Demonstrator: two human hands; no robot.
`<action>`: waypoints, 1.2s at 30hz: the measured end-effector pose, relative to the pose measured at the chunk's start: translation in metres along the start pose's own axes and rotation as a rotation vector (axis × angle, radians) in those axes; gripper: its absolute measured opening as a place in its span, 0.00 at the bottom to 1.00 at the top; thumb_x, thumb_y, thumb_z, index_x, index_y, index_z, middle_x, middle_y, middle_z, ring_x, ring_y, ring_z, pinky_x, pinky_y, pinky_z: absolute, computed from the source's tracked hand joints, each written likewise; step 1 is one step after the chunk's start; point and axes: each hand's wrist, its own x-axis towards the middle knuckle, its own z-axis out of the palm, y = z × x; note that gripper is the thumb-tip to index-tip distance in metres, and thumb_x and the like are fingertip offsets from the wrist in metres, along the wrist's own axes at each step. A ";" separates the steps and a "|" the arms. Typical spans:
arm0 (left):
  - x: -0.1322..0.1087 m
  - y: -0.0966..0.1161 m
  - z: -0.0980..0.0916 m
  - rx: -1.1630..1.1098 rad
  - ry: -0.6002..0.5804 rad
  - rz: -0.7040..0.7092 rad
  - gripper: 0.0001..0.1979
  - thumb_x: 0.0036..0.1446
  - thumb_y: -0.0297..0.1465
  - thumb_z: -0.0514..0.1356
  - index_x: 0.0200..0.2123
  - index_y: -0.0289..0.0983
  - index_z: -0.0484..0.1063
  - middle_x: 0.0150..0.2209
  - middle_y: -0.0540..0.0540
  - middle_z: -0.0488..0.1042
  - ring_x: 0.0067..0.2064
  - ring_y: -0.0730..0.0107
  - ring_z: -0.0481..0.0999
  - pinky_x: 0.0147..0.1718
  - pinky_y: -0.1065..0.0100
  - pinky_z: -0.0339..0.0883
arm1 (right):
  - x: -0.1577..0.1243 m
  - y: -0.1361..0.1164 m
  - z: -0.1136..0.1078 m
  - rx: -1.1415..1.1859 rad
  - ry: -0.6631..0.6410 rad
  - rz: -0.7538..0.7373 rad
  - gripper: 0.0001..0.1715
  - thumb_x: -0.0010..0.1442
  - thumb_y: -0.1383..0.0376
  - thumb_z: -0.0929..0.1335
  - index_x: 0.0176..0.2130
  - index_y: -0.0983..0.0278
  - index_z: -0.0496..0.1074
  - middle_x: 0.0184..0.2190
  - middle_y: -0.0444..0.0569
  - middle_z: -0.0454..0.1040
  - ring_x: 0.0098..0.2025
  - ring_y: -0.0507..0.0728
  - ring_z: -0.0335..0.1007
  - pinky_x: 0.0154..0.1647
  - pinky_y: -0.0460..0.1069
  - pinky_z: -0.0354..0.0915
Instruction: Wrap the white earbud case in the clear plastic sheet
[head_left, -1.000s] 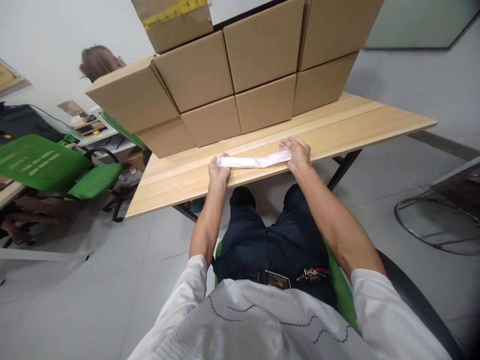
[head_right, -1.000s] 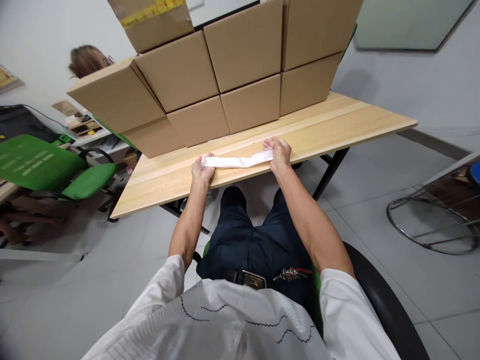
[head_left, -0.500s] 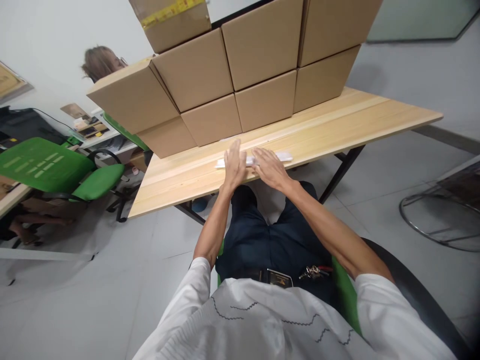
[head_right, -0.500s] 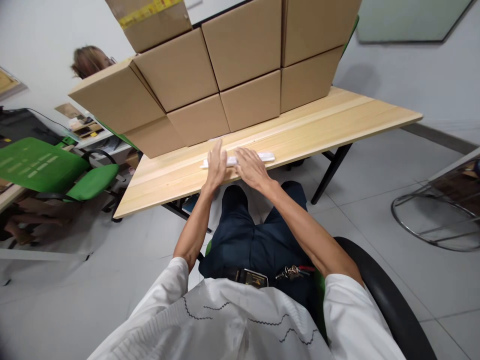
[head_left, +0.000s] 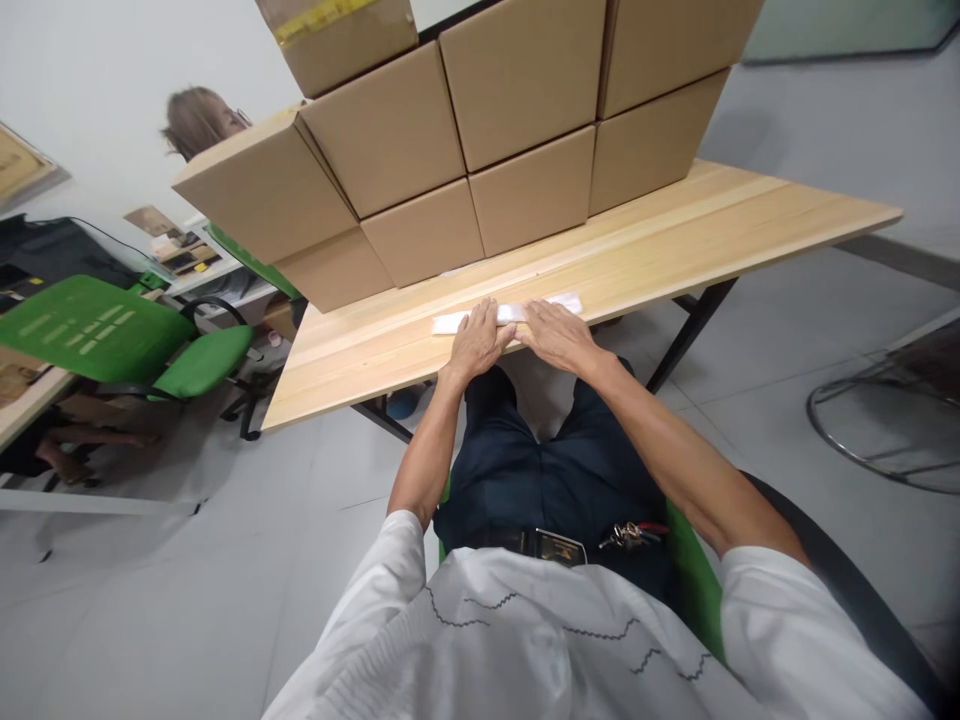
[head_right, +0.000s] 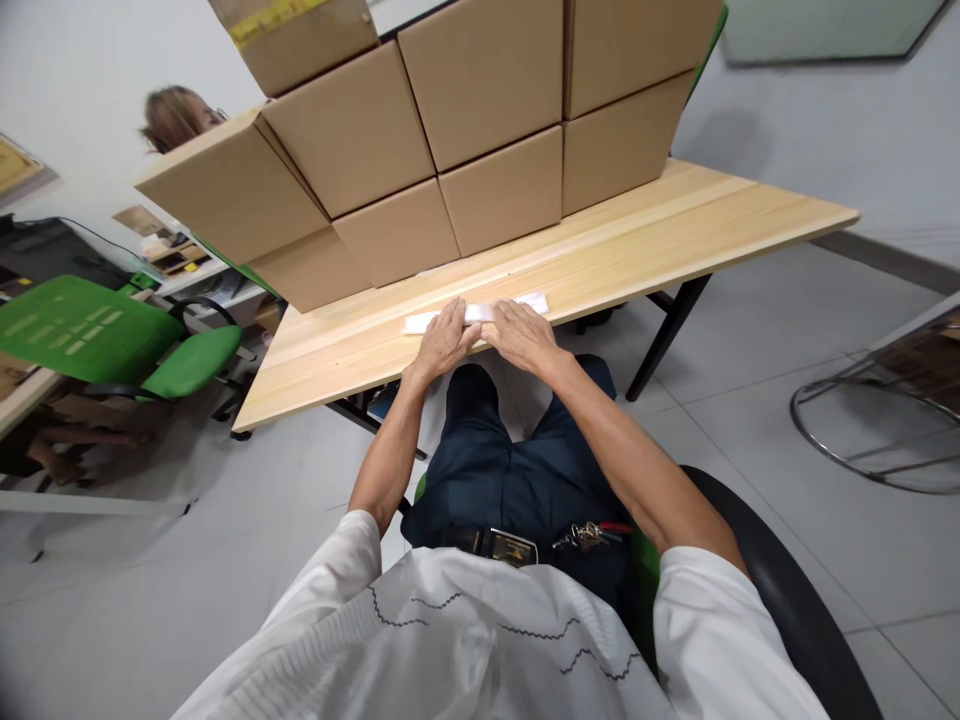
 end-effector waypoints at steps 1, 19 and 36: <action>-0.002 -0.002 -0.001 -0.004 0.002 -0.004 0.36 0.84 0.47 0.48 0.85 0.35 0.53 0.86 0.33 0.54 0.88 0.51 0.53 0.84 0.46 0.52 | 0.000 0.002 0.000 -0.006 0.002 0.004 0.45 0.83 0.52 0.60 0.78 0.85 0.63 0.79 0.75 0.65 0.83 0.75 0.61 0.85 0.67 0.56; -0.012 -0.032 -0.013 0.076 -0.130 -0.186 0.42 0.83 0.52 0.48 0.81 0.22 0.58 0.85 0.24 0.53 0.87 0.39 0.53 0.85 0.47 0.47 | -0.012 0.045 -0.004 -0.040 0.015 0.122 0.44 0.83 0.51 0.58 0.77 0.84 0.65 0.79 0.74 0.65 0.82 0.75 0.61 0.84 0.67 0.57; -0.020 -0.045 -0.008 0.076 -0.020 -0.198 0.37 0.82 0.52 0.51 0.70 0.24 0.71 0.76 0.22 0.70 0.80 0.41 0.67 0.79 0.53 0.59 | -0.022 0.061 -0.011 -0.069 0.018 0.167 0.42 0.81 0.52 0.56 0.75 0.80 0.68 0.76 0.76 0.68 0.79 0.76 0.64 0.81 0.69 0.60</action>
